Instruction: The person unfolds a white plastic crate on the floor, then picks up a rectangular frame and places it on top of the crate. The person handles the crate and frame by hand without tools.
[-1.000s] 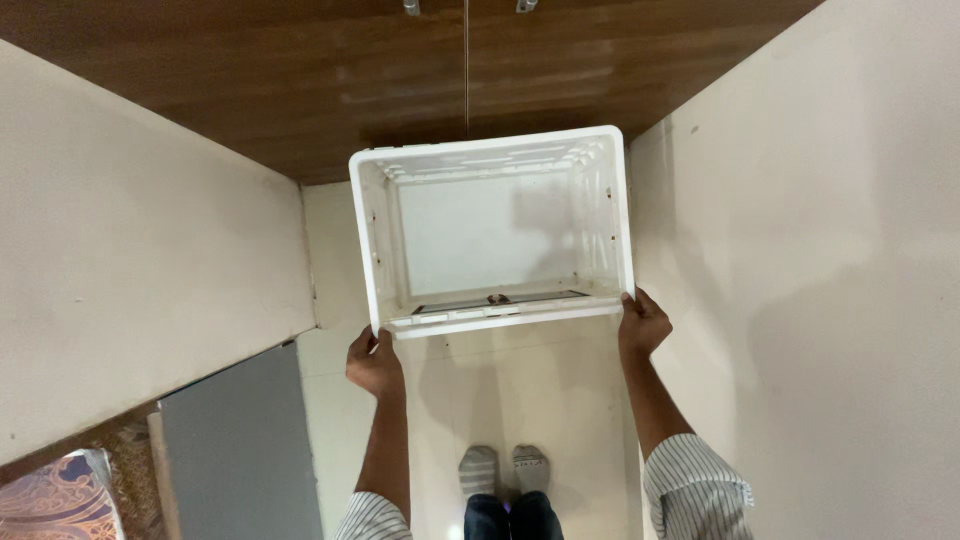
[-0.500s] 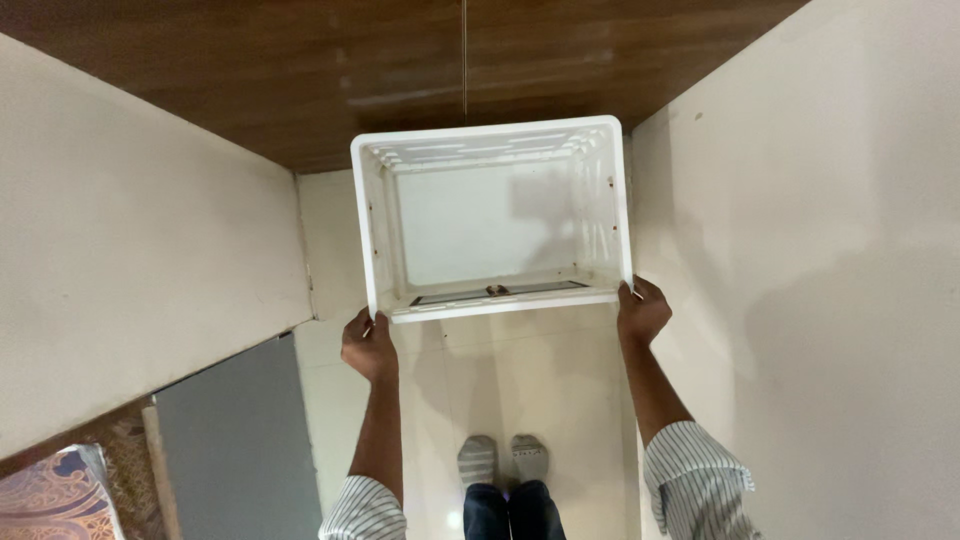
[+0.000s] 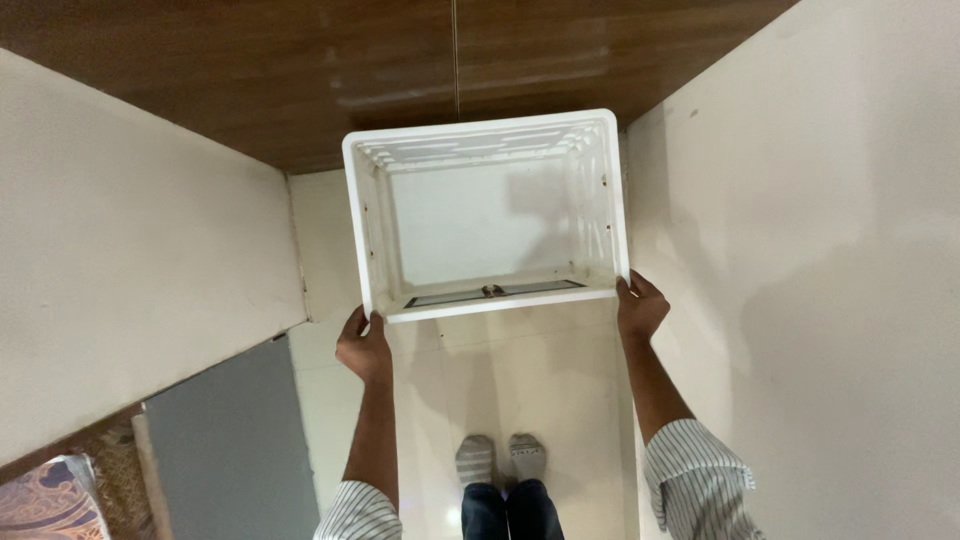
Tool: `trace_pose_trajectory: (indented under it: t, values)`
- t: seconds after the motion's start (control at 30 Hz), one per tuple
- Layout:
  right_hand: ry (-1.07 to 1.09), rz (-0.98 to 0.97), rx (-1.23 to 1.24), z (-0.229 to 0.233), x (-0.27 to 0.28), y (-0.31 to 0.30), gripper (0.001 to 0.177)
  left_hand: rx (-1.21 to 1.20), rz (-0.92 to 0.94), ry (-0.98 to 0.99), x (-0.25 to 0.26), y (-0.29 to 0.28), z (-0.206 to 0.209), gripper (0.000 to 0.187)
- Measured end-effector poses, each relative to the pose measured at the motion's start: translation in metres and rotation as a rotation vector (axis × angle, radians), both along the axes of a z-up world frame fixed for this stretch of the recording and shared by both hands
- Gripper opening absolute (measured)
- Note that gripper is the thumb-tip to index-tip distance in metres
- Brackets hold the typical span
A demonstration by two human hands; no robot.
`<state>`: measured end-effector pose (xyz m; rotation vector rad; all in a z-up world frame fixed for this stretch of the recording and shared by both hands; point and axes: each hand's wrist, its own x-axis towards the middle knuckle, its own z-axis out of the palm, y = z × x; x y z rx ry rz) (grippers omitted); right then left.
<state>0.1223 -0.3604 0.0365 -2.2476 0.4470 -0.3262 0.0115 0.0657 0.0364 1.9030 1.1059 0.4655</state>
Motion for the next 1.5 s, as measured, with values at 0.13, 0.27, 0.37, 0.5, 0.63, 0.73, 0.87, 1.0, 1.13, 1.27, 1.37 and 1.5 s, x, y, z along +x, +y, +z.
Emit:
trace_pose_trajectory:
  t: [0.13, 0.27, 0.37, 0.5, 0.63, 0.73, 0.87, 1.0, 1.13, 1.27, 1.37, 1.5]
  values:
    - [0.064, -0.006, -0.03, -0.002, 0.003, 0.0, 0.029, -0.007, -0.01, -0.016, 0.001, 0.003, -0.005, 0.024]
    - [0.161, -0.009, -0.06, 0.001, 0.008, -0.003, 0.029, 0.039, -0.041, -0.001, -0.001, 0.006, -0.015, 0.024]
    - [0.138, 0.031, -0.086, 0.001, 0.009, -0.001, 0.029, 0.119, -0.11, -0.029, 0.0, 0.009, -0.02, 0.03]
    - [0.086, 0.094, -0.102, 0.003, 0.01, 0.005, 0.047, 0.257, -0.235, -0.105, 0.007, 0.008, -0.012, 0.049]
    - [0.065, 0.25, -0.356, 0.008, 0.012, 0.011, 0.057, 0.099, -0.281, 0.077, 0.015, 0.008, 0.002, 0.06]
    - [0.054, 0.299, -0.405, 0.011, 0.018, 0.013, 0.064, 0.283, -0.411, -0.021, 0.019, 0.01, 0.006, 0.063]
    - [0.037, 0.343, -0.346, 0.013, 0.03, 0.016, 0.074, 0.27, -0.459, 0.104, 0.023, 0.015, 0.003, 0.068]
    - [0.123, 0.326, -0.288, 0.009, 0.039, 0.014, 0.079, 0.254, -0.531, 0.277, 0.028, 0.023, 0.001, 0.076]
    - [0.286, 0.393, -0.451, 0.006, 0.053, 0.007, 0.09, 0.295, -0.594, 0.344, 0.036, 0.027, 0.005, 0.087]
    - [0.551, 0.456, -0.594, 0.006, 0.074, 0.003, 0.109, 0.237, -0.619, 0.487, 0.049, 0.03, 0.014, 0.1]
    - [0.596, 0.512, -0.641, 0.009, 0.086, 0.0, 0.115, 0.252, -0.638, 0.522, 0.057, 0.031, 0.023, 0.106]
    - [0.742, 0.534, -0.652, 0.011, 0.095, 0.001, 0.118, 0.208, -0.686, 0.744, 0.07, 0.036, 0.034, 0.114]
